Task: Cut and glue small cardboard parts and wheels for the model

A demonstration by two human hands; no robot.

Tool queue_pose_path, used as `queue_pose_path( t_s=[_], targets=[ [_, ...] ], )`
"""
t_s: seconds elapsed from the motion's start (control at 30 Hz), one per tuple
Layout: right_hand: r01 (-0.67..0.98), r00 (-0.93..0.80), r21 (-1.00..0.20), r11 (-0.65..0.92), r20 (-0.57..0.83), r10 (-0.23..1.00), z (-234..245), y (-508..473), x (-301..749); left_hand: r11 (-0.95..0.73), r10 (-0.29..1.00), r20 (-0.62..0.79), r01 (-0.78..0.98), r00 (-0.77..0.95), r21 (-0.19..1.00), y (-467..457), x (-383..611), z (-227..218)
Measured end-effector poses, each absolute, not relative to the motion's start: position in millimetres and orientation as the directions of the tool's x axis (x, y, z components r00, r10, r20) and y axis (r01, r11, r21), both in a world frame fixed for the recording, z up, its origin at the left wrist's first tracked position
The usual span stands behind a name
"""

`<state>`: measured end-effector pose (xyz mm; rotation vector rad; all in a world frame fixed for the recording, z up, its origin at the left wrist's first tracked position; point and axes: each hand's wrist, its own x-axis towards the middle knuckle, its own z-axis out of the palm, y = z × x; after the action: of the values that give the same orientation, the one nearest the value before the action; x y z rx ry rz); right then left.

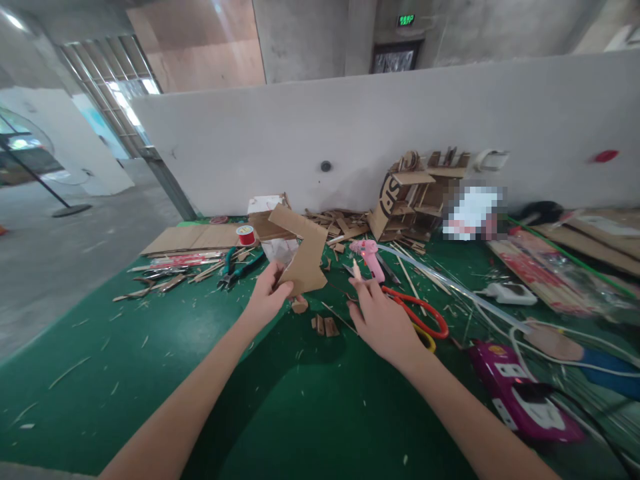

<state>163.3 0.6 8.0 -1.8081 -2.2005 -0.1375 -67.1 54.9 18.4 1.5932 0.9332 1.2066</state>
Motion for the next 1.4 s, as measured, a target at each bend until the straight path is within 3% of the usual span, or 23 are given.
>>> queue_pose_path(
  t_s=[0.13, 0.3, 0.43, 0.63, 0.73, 0.97, 1.13, 1.27, 1.4],
  targets=[
    [0.974, -0.213, -0.027, 0.224, 0.223, 0.951, 9, 4, 160, -0.282, 0.927, 0.268, 0.015, 0.264, 0.959, 53, -63, 18],
    [0.976, -0.204, -0.026, 0.218, 0.259, 0.944, 13, 1, 163, -0.254, 0.931, 0.242, 0.009, 0.274, 0.967, 52, -60, 14],
    [0.987, -0.163, 0.044, 0.157, 0.249, 0.955, 23, -8, 171, -0.270, 0.929, 0.244, 0.056, 0.278, 0.961, 52, -61, 15],
    [0.985, 0.008, 0.170, -0.007, -0.004, 1.000, 34, -21, 193, -0.254, 0.941, 0.255, -0.034, 0.224, 0.967, 54, -63, 18],
    [0.986, 0.052, 0.161, -0.046, -0.034, 0.998, 29, -22, 205, -0.207, 0.953, 0.230, -0.128, 0.199, 0.970, 54, -62, 20],
    [0.995, 0.091, 0.032, -0.092, 0.038, 0.995, 18, -13, 213, -0.174, 0.968, 0.203, -0.189, 0.148, 0.966, 52, -59, 27],
    [0.967, 0.147, -0.214, -0.140, 0.017, 0.989, 25, -17, 215, -0.179, 0.971, 0.213, -0.259, 0.108, 0.949, 54, -61, 28],
    [0.863, -0.020, -0.505, -0.031, -0.096, 0.995, 35, -33, 219, -0.197, 0.969, 0.237, -0.348, 0.076, 0.917, 51, -58, 28],
    [0.795, -0.138, -0.600, 0.089, -0.037, 0.990, 41, -49, 223, -0.227, 0.965, 0.260, -0.370, 0.040, 0.901, 48, -54, 28]
  ],
)
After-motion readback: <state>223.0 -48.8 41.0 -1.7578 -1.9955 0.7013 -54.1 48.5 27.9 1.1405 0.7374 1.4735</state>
